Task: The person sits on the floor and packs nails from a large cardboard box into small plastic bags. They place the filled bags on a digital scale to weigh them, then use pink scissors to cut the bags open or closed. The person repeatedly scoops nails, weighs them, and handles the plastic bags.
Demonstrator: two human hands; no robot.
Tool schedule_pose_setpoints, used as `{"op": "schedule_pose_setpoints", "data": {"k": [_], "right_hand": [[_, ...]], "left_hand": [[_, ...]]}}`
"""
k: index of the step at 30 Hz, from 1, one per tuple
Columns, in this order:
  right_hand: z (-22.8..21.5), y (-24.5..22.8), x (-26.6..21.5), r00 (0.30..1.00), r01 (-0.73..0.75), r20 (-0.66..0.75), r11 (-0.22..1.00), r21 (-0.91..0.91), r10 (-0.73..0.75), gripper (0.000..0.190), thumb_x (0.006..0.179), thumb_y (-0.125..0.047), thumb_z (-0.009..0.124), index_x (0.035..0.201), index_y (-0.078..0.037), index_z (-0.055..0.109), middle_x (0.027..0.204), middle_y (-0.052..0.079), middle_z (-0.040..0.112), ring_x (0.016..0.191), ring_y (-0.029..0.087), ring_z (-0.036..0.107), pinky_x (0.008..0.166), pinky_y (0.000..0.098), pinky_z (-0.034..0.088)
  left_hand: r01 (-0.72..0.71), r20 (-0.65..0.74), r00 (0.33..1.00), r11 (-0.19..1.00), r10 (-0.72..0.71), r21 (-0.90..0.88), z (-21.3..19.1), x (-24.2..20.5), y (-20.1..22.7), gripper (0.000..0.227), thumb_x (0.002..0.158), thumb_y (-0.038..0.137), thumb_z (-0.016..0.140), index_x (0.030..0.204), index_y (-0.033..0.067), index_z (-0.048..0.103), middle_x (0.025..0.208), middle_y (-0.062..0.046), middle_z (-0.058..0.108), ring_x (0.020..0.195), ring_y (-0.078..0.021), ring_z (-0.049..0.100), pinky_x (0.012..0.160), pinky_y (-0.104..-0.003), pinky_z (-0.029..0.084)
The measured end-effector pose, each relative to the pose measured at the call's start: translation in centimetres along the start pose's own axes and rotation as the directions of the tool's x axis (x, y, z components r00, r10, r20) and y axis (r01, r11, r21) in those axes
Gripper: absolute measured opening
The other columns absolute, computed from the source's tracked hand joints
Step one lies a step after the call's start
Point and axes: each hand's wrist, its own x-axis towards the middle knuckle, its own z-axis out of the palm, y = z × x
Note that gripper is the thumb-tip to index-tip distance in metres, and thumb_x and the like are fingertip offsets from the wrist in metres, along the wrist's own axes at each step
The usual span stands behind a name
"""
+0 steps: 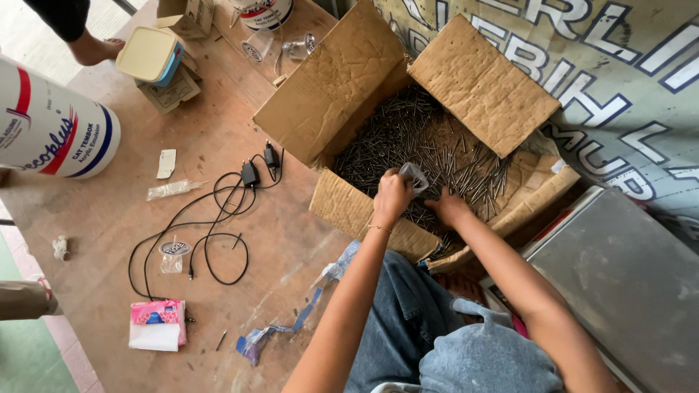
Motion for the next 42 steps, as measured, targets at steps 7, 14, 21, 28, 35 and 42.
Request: {"op": "schedule_pose_setpoints", "data": {"k": [7, 14, 21, 28, 35, 42], "right_hand": [[0.9, 1.2, 1.0, 0.994, 0.092, 0.047, 0.989, 0.119, -0.098, 0.068, 0.055, -0.038, 0.085, 0.118, -0.036, 0.06, 0.098, 0.018, 0.066, 0.091, 0.035, 0.067, 0.076, 0.0401, 0.057], [-3.0, 2.7, -0.9, 0.997, 0.065, -0.075, 0.838, 0.541, -0.029, 0.052, 0.055, -0.016, 0.084, 0.104, -0.006, 0.069, 0.096, 0.021, 0.069, 0.097, 0.037, 0.064, 0.083, 0.0439, 0.053], [-7.5, 3.9, -4.0, 0.986, 0.109, -0.163, 0.659, 0.744, 0.02, 0.044, 0.067, -0.005, 0.077, 0.109, -0.001, 0.065, 0.104, 0.024, 0.065, 0.101, 0.042, 0.06, 0.094, 0.0517, 0.044], [-10.3, 1.1, -1.7, 0.892, 0.313, -0.447, 0.625, 0.715, 0.065, 0.037, 0.058, -0.012, 0.078, 0.094, -0.009, 0.069, 0.085, 0.014, 0.069, 0.089, 0.034, 0.064, 0.077, 0.0404, 0.052], [-9.7, 0.7, -0.8, 0.835, 0.328, -0.54, 0.698, 0.637, 0.101, 0.037, 0.059, -0.009, 0.075, 0.095, -0.006, 0.067, 0.083, 0.017, 0.068, 0.084, 0.035, 0.065, 0.075, 0.0421, 0.051], [-8.1, 0.2, -0.9, 0.894, 0.288, -0.433, 0.59, 0.754, 0.116, 0.037, 0.069, 0.004, 0.069, 0.105, -0.002, 0.064, 0.099, 0.022, 0.065, 0.092, 0.037, 0.064, 0.08, 0.043, 0.052]], "left_hand": [[-0.266, -0.073, 0.963, 0.961, 0.261, -0.08, -0.7, -0.2, 0.1, 0.031, 0.068, 0.005, 0.061, 0.097, 0.0111, 0.071, 0.089, -0.01, 0.066, 0.085, -0.0325, 0.067, 0.071, -0.035, 0.058], [-0.267, -0.081, 0.964, 0.93, 0.254, -0.253, -1.2, -0.3, 0.0, 0.031, 0.067, 0.009, 0.064, 0.095, 0.0173, 0.073, 0.093, -0.014, 0.068, 0.093, -0.0343, 0.064, 0.079, -0.038, 0.054], [-0.268, -0.018, 0.962, 0.926, 0.273, -0.265, -0.6, 0.1, -0.6, 0.043, 0.063, 0.01, 0.064, 0.106, 0.011, 0.068, 0.099, -0.015, 0.067, 0.099, -0.0344, 0.062, 0.086, -0.042, 0.051], [-0.295, -0.022, 0.953, 0.905, 0.303, -0.308, -1.0, -0.1, -0.4, 0.042, 0.062, 0.011, 0.067, 0.103, 0.009, 0.069, 0.103, -0.013, 0.067, 0.1, -0.0332, 0.062, 0.085, -0.039, 0.051], [-0.226, 0.009, 0.967, 0.873, 0.255, -0.433, -0.8, 0.1, -0.7, 0.042, 0.063, 0.005, 0.063, 0.105, 0.0042, 0.066, 0.106, -0.013, 0.063, 0.074, -0.0281, 0.063, 0.068, -0.034, 0.052], [-0.295, -0.052, 0.954, 0.898, 0.294, -0.326, -0.5, 0.3, -1.3, 0.046, 0.061, 0.01, 0.065, 0.107, 0.0023, 0.066, 0.102, -0.015, 0.066, 0.095, -0.0342, 0.063, 0.081, -0.038, 0.051]]}}
